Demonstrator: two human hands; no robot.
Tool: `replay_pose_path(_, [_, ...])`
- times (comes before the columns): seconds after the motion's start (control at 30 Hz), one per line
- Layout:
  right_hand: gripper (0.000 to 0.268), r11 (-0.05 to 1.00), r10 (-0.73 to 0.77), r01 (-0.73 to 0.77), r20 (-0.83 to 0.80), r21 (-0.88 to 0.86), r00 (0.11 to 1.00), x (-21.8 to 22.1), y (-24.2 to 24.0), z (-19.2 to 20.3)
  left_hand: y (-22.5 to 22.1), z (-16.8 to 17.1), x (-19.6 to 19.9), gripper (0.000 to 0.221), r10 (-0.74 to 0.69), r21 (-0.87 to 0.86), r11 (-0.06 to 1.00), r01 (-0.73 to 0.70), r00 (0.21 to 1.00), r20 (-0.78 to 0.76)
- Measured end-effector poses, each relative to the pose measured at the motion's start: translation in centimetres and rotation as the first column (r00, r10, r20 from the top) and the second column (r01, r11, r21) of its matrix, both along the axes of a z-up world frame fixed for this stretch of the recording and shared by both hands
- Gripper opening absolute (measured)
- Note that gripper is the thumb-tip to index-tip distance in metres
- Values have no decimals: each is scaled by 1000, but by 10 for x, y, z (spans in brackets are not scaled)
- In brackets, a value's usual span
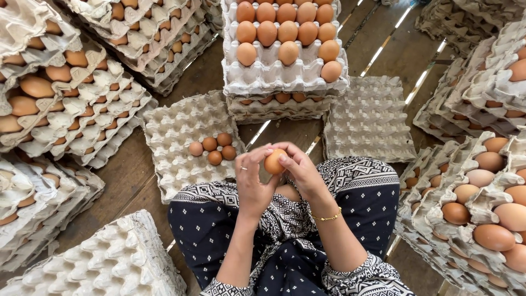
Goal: The person is sitting on the floor, picking up eggs one by one from a full tray, inspecting them for quality, and placing them into a new tray.
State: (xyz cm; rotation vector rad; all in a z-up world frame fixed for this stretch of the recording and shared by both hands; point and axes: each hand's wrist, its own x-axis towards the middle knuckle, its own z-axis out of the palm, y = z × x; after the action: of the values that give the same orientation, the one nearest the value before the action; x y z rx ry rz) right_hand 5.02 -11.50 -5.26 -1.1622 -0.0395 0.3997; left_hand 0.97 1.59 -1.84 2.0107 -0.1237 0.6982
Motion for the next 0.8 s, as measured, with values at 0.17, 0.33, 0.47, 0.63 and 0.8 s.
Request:
replay_pose_path(0.17, [38, 969, -117, 168, -266, 180, 957, 18, 18, -28, 26, -5, 0, 26, 29, 26, 999, -29, 1000, -12])
replay_pose_path(0.33, [37, 917, -55, 226, -457, 329, 888, 41, 47, -27, 88, -41, 5, 4, 177, -57, 983, -175, 984, 18])
replay_pose_path(0.47, [50, 968, -28, 111, -343, 224, 939, 57, 79, -49, 138, -73, 15, 17, 440, -620, 489, -614, 787, -432])
replay_pose_path(0.63, [56, 997, -33, 44, -181, 60, 983, 93, 127, -100, 171, -136, 33, 21, 256, -862, -206, -463, 825, -504])
replay_pose_path(0.8, [59, 943, 2, 15, 52, -331, 999, 131, 158, -143, 153, -110, 37, 21, 352, -819, -137, -557, 745, -566])
